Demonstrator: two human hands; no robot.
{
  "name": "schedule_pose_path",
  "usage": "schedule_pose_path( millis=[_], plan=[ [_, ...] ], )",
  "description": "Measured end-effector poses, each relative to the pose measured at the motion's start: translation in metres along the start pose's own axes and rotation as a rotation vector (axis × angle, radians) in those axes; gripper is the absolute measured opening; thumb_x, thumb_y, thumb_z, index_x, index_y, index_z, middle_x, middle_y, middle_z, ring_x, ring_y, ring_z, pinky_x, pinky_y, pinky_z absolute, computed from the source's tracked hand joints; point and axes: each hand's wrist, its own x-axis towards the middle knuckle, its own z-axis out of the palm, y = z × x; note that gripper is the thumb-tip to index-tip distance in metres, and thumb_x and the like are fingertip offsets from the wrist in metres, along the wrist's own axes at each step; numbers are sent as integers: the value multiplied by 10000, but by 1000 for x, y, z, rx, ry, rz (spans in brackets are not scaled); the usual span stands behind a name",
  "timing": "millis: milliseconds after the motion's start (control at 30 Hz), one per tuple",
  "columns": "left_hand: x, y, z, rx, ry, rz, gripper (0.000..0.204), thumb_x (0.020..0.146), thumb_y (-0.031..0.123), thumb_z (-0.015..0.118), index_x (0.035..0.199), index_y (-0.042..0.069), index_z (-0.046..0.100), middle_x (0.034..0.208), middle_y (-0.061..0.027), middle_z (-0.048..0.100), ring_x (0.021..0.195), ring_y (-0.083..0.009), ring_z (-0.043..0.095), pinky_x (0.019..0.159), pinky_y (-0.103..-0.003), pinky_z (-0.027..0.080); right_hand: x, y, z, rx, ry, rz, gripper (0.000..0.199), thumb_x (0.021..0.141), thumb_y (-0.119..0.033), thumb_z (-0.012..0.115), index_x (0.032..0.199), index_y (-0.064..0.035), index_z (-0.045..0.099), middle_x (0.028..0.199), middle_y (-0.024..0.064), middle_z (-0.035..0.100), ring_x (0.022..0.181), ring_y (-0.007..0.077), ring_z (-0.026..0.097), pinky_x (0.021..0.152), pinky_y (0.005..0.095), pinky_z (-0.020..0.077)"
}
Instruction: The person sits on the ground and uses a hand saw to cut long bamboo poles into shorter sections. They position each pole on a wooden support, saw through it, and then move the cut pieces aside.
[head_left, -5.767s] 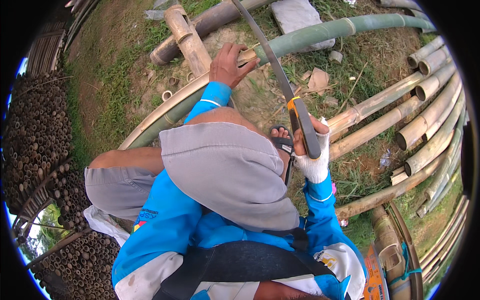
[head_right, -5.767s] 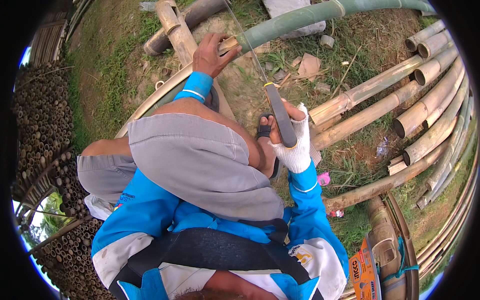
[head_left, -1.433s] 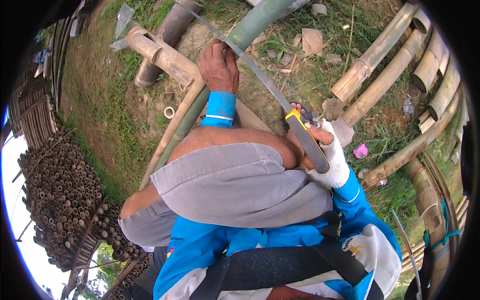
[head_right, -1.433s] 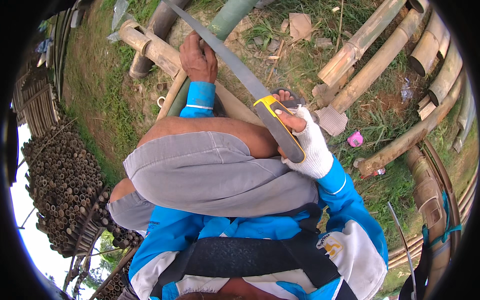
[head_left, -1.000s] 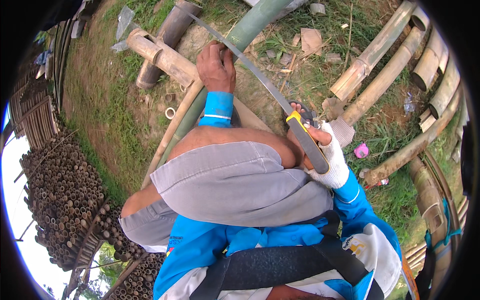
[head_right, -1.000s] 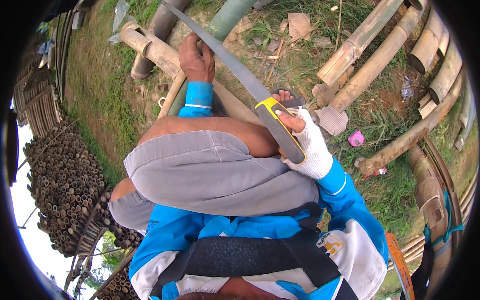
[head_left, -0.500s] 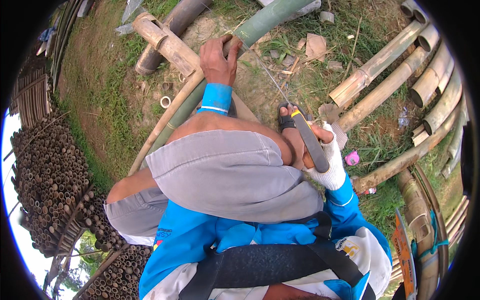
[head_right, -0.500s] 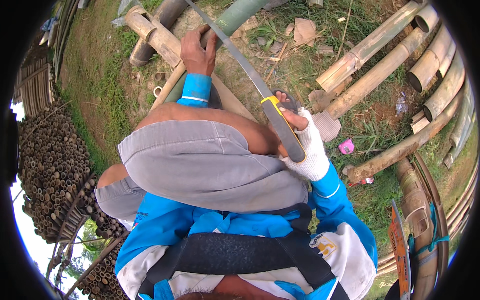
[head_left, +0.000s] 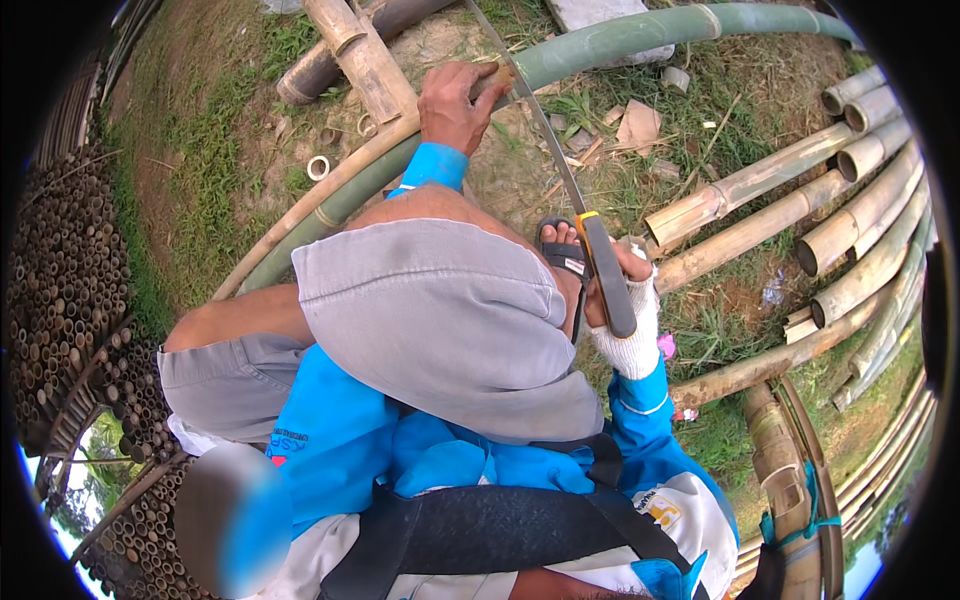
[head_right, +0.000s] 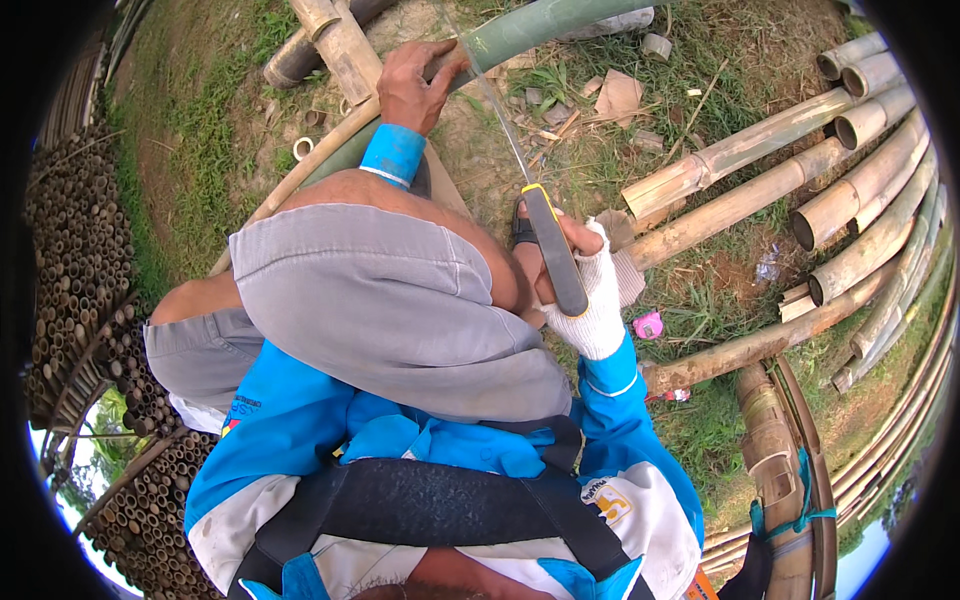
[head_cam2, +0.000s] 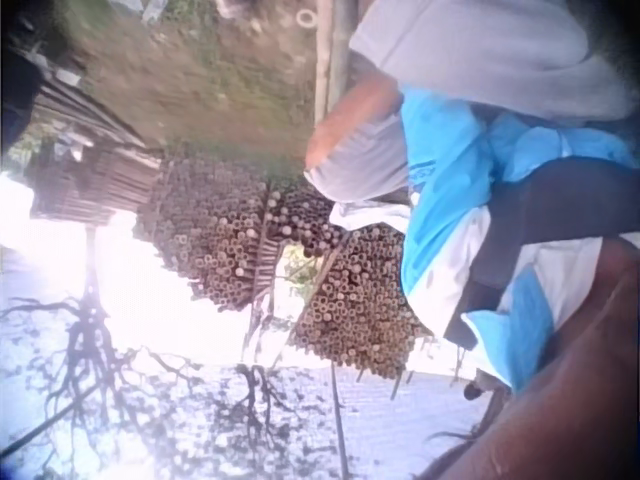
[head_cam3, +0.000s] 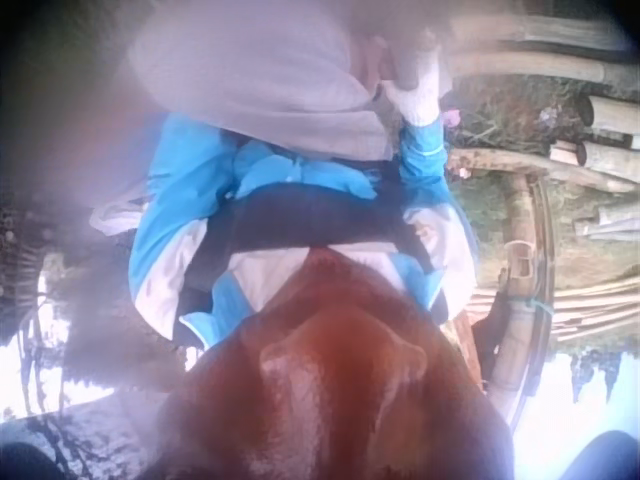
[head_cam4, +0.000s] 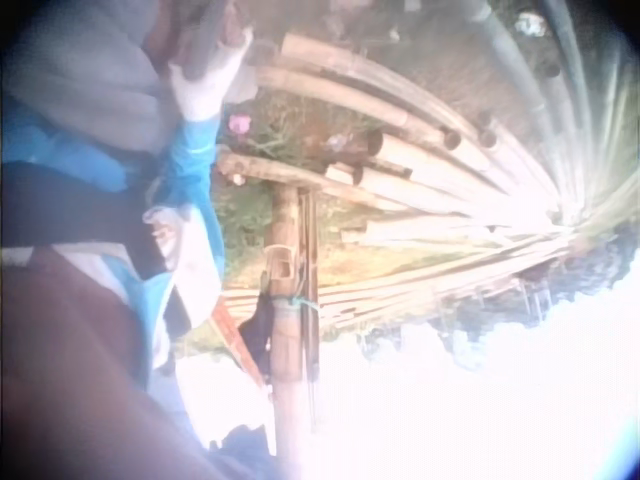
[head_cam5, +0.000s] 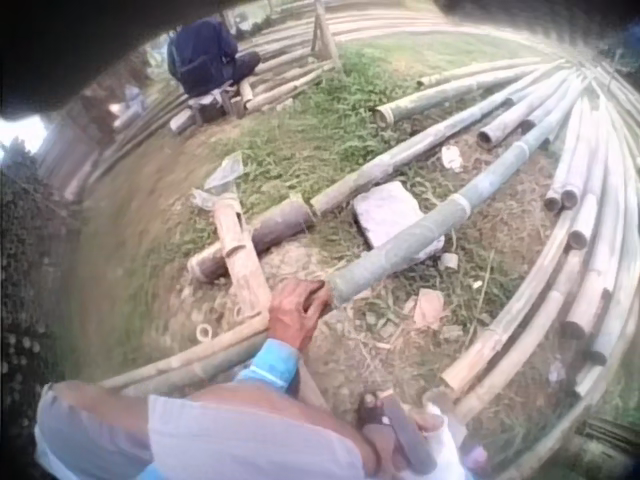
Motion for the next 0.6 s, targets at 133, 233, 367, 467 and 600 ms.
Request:
schedule_pose_path(
  millis=[133, 233, 367, 467, 600],
  plan=[
    [-1, -3, -9, 55, -9, -38, 288, 886, 271, 866, 1118, 105, 834, 1080, -128, 775, 1037, -364, 692, 930, -466, 562, -27, -10, -8, -55, -67, 47, 517, 954, 81, 620, 1444, -26, 490, 1288, 154, 625, 1116, 229, 655, 995, 358, 532],
    [3, 8, 20, -25, -15, 7, 293, 881, 277, 868, 1115, 104, 835, 1082, -132, 773, 1038, -366, 693, 928, -465, 562, 25, 11, 15, -8, 72, 74, 618, 867, 58, 703, 1458, -12, 533, 1262, 123, 642, 1117, 215, 658, 992, 347, 538],
    [4, -5, -2, -10, 9, -29, 304, 842, 269, 879, 1090, 100, 836, 1059, -134, 763, 1014, -387, 671, 929, -479, 542, 81, 5, 28, -26, -77, -46, 497, 1014, 26, 648, 1478, 0, 474, 1354, 139, 580, 1188, 197, 592, 1053, 367, 525],
    [3, -4, 2, -4, -35, -56, 312, 849, 280, 880, 1105, 107, 840, 1056, -139, 764, 1017, -383, 673, 923, -481, 543, 31, 8, 19, 133, -29, 138, 694, 820, 73, 680, 1490, -7, 517, 1373, 168, 608, 1272, 253, 621, 1064, 346, 498],
    [4, -2, -8, 29, -64, -81, 318, 894, 279, 845, 1161, 108, 834, 1081, -153, 761, 1036, -372, 694, 935, -479, 562, -22, -32, -7, 110, -77, 163, 647, 888, 107, 669, 1499, -5, 490, 1306, 111, 613, 1132, 192, 636, 1000, 309, 514]
  ],
)
